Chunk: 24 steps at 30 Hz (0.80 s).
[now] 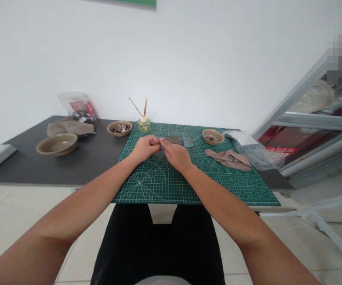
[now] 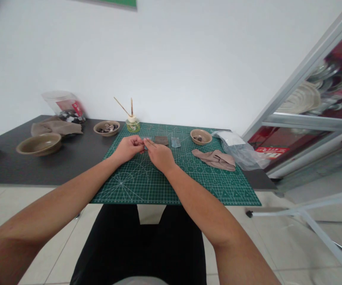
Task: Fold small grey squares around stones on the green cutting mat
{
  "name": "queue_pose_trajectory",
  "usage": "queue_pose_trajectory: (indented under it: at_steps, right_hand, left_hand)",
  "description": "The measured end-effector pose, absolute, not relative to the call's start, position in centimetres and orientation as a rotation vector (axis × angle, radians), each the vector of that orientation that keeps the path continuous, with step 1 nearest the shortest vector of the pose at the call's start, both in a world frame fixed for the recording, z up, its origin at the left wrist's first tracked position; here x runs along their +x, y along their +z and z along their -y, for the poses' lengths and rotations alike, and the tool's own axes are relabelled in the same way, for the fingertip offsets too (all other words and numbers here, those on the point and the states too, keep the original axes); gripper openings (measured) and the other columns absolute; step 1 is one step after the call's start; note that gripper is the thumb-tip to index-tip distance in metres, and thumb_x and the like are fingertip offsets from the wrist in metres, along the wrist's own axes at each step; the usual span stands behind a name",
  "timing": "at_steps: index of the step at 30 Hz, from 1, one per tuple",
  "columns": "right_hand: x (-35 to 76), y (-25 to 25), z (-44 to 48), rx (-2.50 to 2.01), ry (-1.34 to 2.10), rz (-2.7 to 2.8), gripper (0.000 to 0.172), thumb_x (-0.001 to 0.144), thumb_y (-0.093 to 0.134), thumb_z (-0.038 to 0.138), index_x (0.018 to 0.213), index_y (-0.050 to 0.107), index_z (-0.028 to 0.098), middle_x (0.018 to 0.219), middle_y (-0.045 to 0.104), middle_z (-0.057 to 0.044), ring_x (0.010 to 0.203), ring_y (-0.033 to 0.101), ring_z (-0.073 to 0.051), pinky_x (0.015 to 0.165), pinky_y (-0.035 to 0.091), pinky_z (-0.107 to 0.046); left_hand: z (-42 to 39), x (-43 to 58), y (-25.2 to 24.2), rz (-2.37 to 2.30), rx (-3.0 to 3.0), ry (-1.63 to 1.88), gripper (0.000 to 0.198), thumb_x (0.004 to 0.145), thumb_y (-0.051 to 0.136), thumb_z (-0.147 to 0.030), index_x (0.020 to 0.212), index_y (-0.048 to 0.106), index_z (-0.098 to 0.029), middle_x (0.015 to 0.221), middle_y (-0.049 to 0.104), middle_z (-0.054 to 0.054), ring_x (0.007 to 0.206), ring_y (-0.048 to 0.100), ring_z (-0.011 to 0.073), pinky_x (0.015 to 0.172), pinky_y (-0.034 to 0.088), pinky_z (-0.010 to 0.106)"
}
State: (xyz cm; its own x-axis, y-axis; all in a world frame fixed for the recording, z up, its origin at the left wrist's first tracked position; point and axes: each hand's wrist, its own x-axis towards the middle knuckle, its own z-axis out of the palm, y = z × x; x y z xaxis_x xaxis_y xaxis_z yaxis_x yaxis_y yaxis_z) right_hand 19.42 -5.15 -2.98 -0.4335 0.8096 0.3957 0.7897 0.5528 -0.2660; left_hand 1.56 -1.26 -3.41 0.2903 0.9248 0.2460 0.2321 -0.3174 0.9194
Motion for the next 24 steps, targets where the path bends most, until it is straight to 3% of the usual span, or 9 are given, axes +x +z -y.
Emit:
queue_pose_trajectory:
  at_steps: [8,14,20,24]
  right_hand:
    - [19.49,-3.09,5.19,-1.307,0.034,2.281,0.051,0.095,0.044,0.014,0.144,0.051,0.024,0.148,0.052,-0.004,0.124,0.063,-0.023,0.101,0.053,-0.042]
    - [19.16,-2.93,5.39,-1.306,-0.021,2.328,0.048,0.098,0.040,0.016,0.144,0.052,0.019,0.147,0.053,-0.007,0.119,0.065,-0.024,0.097,0.055,-0.038]
    - [19.38,-3.05,5.31,-1.328,-0.033,2.295,0.046,0.099,0.040,0.018,0.143,0.054,0.022,0.145,0.056,-0.006,0.118,0.066,-0.024,0.097,0.056,-0.039]
    - [19.31,-3.21,5.30,-1.319,-0.068,2.327,0.046,0.100,0.038,0.019,0.144,0.053,0.019,0.147,0.054,-0.007,0.117,0.067,-0.025,0.094,0.056,-0.041]
  left_hand:
    - [1.50,1.65,-3.06,-1.023,1.695,1.097,0.026,0.069,0.071,-0.036,0.074,0.052,-0.019,0.058,0.064,-0.003,0.054,0.059,0.0121,0.057,0.046,0.026]
    - [1.59,1.61,-2.89,-1.035,1.760,1.043,0.012,0.068,0.065,-0.025,0.069,0.055,-0.019,0.055,0.062,-0.004,0.051,0.054,0.0106,0.053,0.041,0.024]
    - [1.65,1.65,-2.76,-1.016,1.705,1.081,0.018,0.070,0.068,-0.031,0.073,0.054,-0.019,0.056,0.062,-0.004,0.052,0.056,0.0112,0.055,0.044,0.025]
    - [1.60,1.53,-2.83,-1.067,1.765,1.070,0.015,0.070,0.067,-0.028,0.070,0.056,-0.018,0.055,0.061,-0.004,0.050,0.052,0.0100,0.051,0.039,0.023]
